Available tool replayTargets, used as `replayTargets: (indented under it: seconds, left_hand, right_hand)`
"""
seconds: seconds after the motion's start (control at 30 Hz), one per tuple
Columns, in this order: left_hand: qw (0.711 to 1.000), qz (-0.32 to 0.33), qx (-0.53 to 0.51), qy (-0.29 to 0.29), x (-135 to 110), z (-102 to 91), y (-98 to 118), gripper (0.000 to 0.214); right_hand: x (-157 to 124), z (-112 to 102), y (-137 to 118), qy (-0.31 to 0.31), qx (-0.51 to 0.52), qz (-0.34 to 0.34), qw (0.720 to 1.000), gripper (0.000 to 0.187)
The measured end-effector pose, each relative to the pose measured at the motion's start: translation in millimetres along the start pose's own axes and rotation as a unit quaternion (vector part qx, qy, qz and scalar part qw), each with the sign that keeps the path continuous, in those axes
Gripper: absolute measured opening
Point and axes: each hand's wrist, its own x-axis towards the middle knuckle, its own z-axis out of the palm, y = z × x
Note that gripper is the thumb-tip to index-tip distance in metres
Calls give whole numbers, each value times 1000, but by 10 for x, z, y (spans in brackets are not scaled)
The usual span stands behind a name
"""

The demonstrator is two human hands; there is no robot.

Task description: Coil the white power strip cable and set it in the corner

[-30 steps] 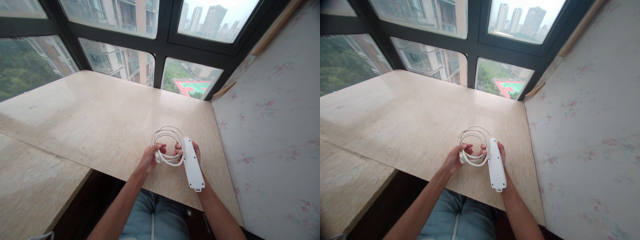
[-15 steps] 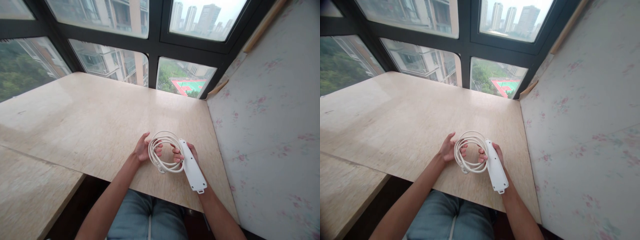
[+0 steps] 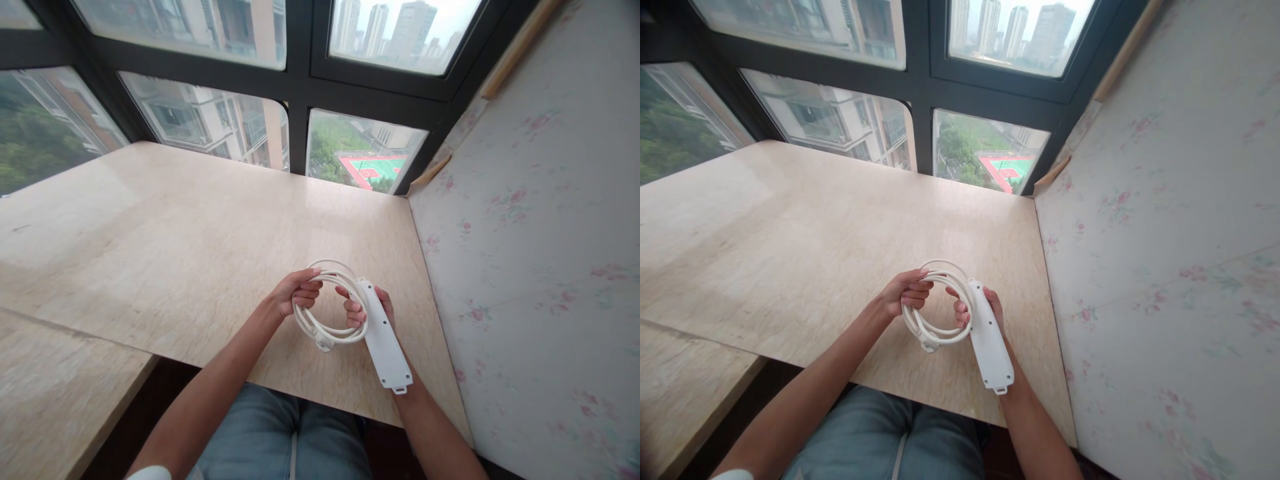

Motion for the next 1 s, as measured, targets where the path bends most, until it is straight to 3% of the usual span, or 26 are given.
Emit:
replayTargets:
  seconds: [0.17, 0.33, 0.53, 0.73, 0.87, 1.0]
  left_hand:
    - [988, 132, -22, 82, 25, 180, -64, 12]
    - [971, 181, -60, 143, 24, 290, -103, 9]
    - [947, 246, -104, 179, 41, 244, -115, 9]
    - [963, 183, 10, 198, 51, 202, -157, 23]
    - [945, 189, 123, 235, 82, 188, -208, 28]
    - [937, 197, 155, 243, 165, 140, -236, 43]
  right_hand:
    - [-29, 46, 55, -8, -21, -79, 997, 63]
    - [-24, 172, 63, 19, -28, -106, 994, 52]
    - [43, 181, 1, 18, -32, -119, 992, 42]
    - [36, 38, -74, 1, -40, -105, 994, 39]
    - [49, -2, -80, 24, -62, -114, 991, 43]
    - [49, -18, -107, 61, -130, -125, 982, 49]
